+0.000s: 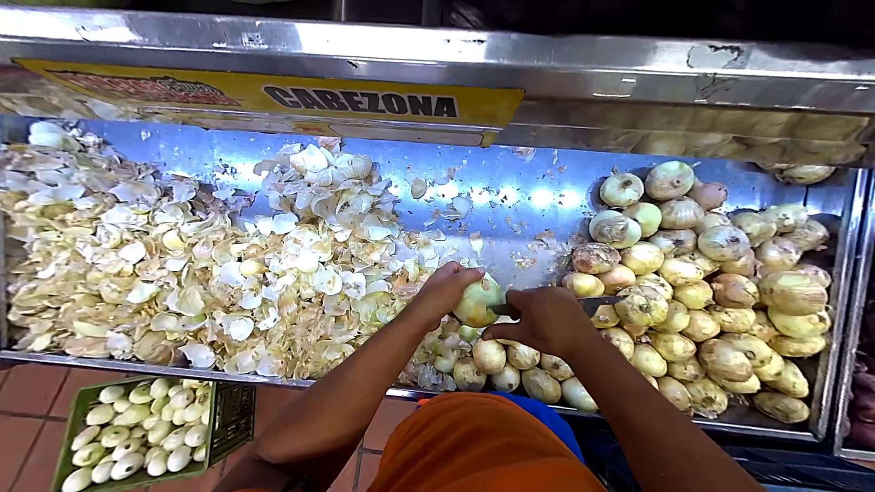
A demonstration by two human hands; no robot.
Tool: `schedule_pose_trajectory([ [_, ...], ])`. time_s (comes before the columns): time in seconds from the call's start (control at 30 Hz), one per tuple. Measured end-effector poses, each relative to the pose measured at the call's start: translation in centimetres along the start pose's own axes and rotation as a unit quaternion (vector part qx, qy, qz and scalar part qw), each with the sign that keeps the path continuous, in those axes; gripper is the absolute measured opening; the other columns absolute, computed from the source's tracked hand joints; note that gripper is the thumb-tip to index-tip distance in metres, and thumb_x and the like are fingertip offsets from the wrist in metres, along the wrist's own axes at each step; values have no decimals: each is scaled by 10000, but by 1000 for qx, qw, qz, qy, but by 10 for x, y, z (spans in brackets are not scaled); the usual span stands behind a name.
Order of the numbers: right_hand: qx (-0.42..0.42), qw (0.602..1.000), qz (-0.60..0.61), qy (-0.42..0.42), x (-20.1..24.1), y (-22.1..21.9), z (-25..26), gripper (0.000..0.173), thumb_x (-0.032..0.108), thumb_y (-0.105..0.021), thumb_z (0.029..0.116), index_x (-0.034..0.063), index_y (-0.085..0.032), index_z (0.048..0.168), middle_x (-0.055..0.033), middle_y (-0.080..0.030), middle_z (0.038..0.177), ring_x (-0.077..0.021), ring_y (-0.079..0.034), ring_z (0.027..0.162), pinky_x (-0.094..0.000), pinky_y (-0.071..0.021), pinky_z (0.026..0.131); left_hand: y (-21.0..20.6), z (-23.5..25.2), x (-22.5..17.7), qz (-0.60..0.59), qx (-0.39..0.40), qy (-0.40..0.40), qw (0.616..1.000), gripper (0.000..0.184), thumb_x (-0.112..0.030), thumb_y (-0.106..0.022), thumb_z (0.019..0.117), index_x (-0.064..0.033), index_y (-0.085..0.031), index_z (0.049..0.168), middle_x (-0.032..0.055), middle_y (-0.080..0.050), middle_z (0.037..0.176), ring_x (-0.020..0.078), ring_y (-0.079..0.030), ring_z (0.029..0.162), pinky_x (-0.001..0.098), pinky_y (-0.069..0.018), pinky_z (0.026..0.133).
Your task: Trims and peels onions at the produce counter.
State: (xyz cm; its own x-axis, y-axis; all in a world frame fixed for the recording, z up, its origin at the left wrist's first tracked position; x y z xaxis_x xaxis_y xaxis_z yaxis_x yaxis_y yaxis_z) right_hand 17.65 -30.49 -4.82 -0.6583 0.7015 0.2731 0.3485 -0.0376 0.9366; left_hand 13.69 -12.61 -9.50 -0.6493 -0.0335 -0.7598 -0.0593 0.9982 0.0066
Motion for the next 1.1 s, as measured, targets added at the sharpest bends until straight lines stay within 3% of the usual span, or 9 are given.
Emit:
schedule_pose_trajectory([
  [0.1, -144, 986, -37, 71, 6, 2, -5, 745, 870, -449, 852, 167, -549, 628, 11, -470, 493, -178, -551, 455, -408, -424, 418, -4, -3, 0, -76, 14, 55, 996, 511, -499, -472, 1041, -60, -617, 1259, 193, -685, 1084, 316, -692, 919, 500, -584, 752],
  [0.17, -186, 974, -64, 108, 11, 0, -8, 697, 795, -489, 896, 164, -548, 606, 6, -465, 483, -183, -546, 437, -401, -419, 399, -6, 0, 5, -182, 2, 98, 978, 505, -480, -442, 1042, -53, -628, 1237, 193, -690, 1067, 312, -694, 890, 477, -584, 728],
  [0.3, -93, 980, -85, 155, 22, -28, -17, 644, 750, -536, 902, 142, -633, 712, -30, -549, 557, -229, -617, 510, -435, -498, 452, -2, 13, 16, -358, 49, 115, 926, 501, -479, -414, 1025, -77, -586, 1269, 198, -673, 1112, 307, -693, 908, 434, -587, 739],
  [0.43, 32, 992, 12, 122, 10, -17, -19, 629, 735, -575, 901, 118, -660, 815, -50, -623, 692, -244, -661, 657, -490, -548, 604, 5, 9, 14, -313, 99, 116, 937, 506, -505, -420, 1030, -83, -610, 1234, 180, -684, 1083, 272, -695, 886, 395, -584, 729],
  [0.57, -38, 992, 108, 57, -7, 15, -9, 592, 721, -716, 806, 132, -684, 861, -2, -583, 658, -183, -589, 590, -456, -519, 564, 5, 2, 9, -244, 118, 100, 957, 473, -476, -452, 1042, -73, -629, 1214, 154, -691, 1071, 254, -695, 925, 406, -588, 786],
  [0.73, -40, 986, 124, 104, -8, 23, 2, 611, 773, -725, 752, 170, -627, 762, 51, -534, 603, -115, -539, 551, -386, -490, 540, -7, -12, 1, -225, 185, 80, 953, 419, -425, -451, 1036, -71, -661, 1114, 127, -704, 989, 217, -701, 881, 390, -591, 772],
  [0.83, -153, 967, 65, 194, 7, 19, -10, 623, 752, -640, 838, 177, -563, 611, 54, -485, 512, -108, -524, 467, -358, -446, 441, -3, -11, 3, -289, 151, 90, 941, 395, -419, -439, 1020, -101, -673, 1013, 99, -705, 919, 191, -700, 805, 353, -588, 692],
  [0.9, -206, 953, -9, 221, 16, 8, -17, 617, 714, -592, 887, 169, -530, 604, 33, -452, 502, -139, -511, 443, -352, -418, 406, 1, -7, 5, -342, 111, 84, 929, 404, -428, -402, 1007, -127, -668, 959, 81, -705, 881, 171, -692, 763, 328, -570, 643],
  [1.1, -193, 935, -39, 296, 44, -13, -39, 577, 651, -502, 968, 168, -540, 655, 6, -482, 516, -181, -549, 459, -378, -453, 417, -4, -3, 13, -448, 8, 38, 893, 501, -473, -273, 1062, -109, -606, 1153, 117, -686, 986, 208, -676, 799, 355, -566, 677],
])
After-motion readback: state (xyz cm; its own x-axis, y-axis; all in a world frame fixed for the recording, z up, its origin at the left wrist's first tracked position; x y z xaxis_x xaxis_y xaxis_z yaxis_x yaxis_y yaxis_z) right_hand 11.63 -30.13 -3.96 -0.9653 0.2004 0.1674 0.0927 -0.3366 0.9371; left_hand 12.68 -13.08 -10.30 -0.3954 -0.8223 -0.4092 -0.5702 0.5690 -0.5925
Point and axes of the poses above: each hand's wrist, its own z-axis towards the middle knuckle, its own y-axis out of the back of the hand, x = y × z, the point moved 5 cm from there along z, towards the middle knuckle
